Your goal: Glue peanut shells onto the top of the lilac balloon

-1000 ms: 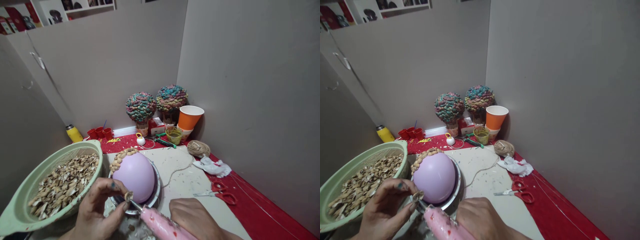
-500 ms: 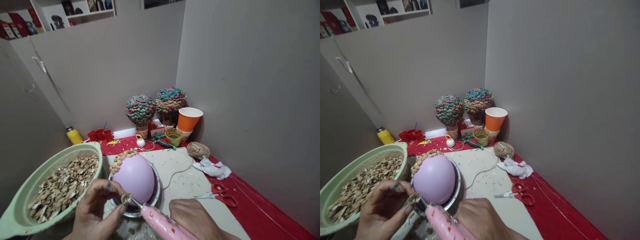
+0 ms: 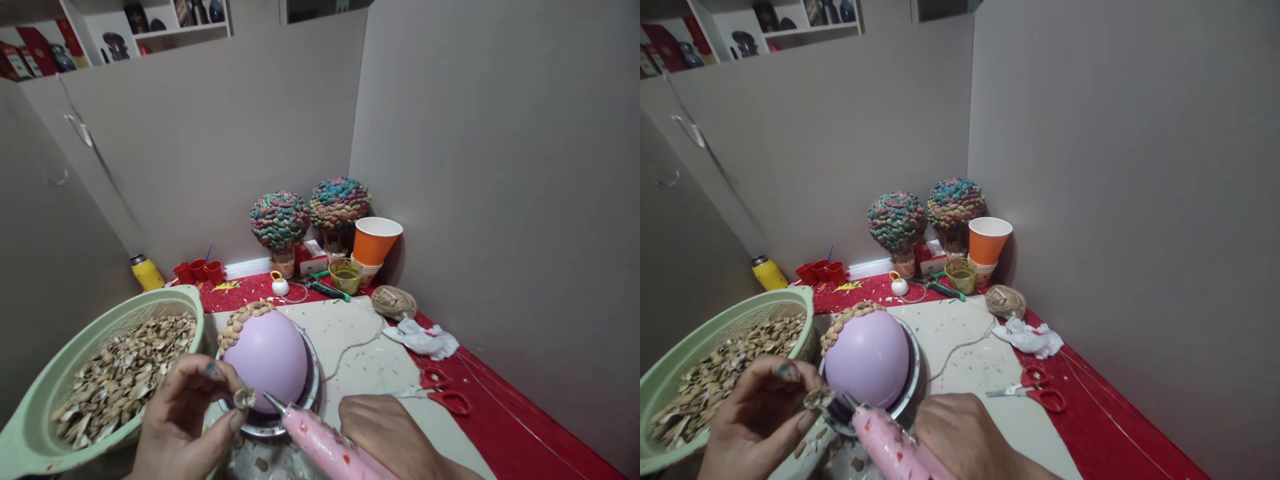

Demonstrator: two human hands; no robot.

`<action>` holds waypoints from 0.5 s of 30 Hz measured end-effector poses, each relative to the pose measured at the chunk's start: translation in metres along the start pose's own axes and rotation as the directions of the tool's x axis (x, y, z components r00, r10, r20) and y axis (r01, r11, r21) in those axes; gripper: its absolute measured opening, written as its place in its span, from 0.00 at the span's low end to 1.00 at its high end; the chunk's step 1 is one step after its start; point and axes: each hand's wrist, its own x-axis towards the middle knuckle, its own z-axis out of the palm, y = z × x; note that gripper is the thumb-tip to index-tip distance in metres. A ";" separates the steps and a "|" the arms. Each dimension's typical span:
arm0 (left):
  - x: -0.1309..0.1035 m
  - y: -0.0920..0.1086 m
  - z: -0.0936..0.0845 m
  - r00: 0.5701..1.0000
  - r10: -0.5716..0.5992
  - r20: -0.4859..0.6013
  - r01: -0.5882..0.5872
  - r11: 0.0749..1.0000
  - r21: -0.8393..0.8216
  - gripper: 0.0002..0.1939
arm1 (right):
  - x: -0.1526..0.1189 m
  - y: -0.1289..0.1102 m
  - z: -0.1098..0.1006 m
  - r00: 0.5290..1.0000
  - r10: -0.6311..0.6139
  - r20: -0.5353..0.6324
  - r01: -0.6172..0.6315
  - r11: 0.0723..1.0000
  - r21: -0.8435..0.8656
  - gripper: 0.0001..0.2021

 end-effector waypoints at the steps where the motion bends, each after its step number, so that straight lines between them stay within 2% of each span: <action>1: 0.002 0.004 -0.003 1.000 -0.012 -0.017 0.012 1.000 -0.003 0.17 | -0.002 0.005 0.001 1.000 0.007 -0.001 -0.007 1.000 0.004 0.12; 5: 0.009 0.020 -0.014 0.994 0.002 -0.113 -0.006 0.999 -0.034 0.14 | -0.010 0.027 -0.002 0.991 0.136 -0.010 -0.136 0.991 0.006 0.15; 7: 0.012 0.023 -0.020 0.988 0.026 -0.149 -0.035 0.998 -0.057 0.13 | -0.013 0.038 -0.007 0.969 0.248 -0.019 -0.248 0.969 -0.002 0.17; 8: 0.013 0.024 -0.023 0.986 0.038 -0.163 -0.049 0.997 -0.065 0.13 | -0.015 0.044 -0.010 0.946 0.323 0.016 -0.323 0.946 -0.020 0.17; 11: 0.017 0.024 -0.029 0.983 0.055 -0.178 -0.068 0.996 -0.065 0.12 | -0.019 0.059 -0.014 0.822 0.544 0.166 -0.524 0.838 -0.154 0.16; 15: 0.020 0.024 -0.032 0.983 0.047 -0.177 -0.057 0.997 -0.049 0.12 | -0.023 0.070 -0.009 0.604 0.711 0.361 -0.610 0.703 -0.366 0.06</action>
